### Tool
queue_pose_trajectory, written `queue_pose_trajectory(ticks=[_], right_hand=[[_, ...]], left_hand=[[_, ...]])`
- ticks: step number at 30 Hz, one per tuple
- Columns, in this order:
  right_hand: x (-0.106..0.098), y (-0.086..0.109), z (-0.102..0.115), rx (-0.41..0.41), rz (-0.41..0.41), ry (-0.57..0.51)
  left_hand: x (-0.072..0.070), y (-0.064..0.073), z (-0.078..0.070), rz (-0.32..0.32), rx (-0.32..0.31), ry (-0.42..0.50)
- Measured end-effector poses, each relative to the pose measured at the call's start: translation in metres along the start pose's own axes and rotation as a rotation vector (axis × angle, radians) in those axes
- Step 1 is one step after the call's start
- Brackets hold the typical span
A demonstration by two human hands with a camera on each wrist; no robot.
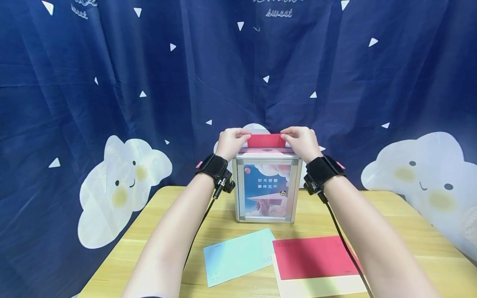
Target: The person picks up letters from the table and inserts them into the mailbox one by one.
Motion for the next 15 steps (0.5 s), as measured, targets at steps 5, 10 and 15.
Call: queue_pose_trajectory(ticks=[5,10,15], right_hand=[[0.003,0.001,-0.004,0.014,0.010,0.032],[0.008,0.002,-0.006,0.036,0.031,0.040],[0.011,0.003,-0.008,0.037,0.043,0.062]], left_hand=[[0.003,0.001,0.001,0.018,0.026,-0.063],[0.004,0.002,0.005,0.023,0.030,-0.115],[0.005,0.003,0.008,0.030,0.053,-0.159]])
Point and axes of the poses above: each hand's wrist, its own y-axis away from the middle knuckle, its own x-axis out of the palm, z = x × y, the point moved 6 cm from there along -y, towards the middle knuckle, and after that the axes turned 2 degrees about x, right-handed, at the moved point
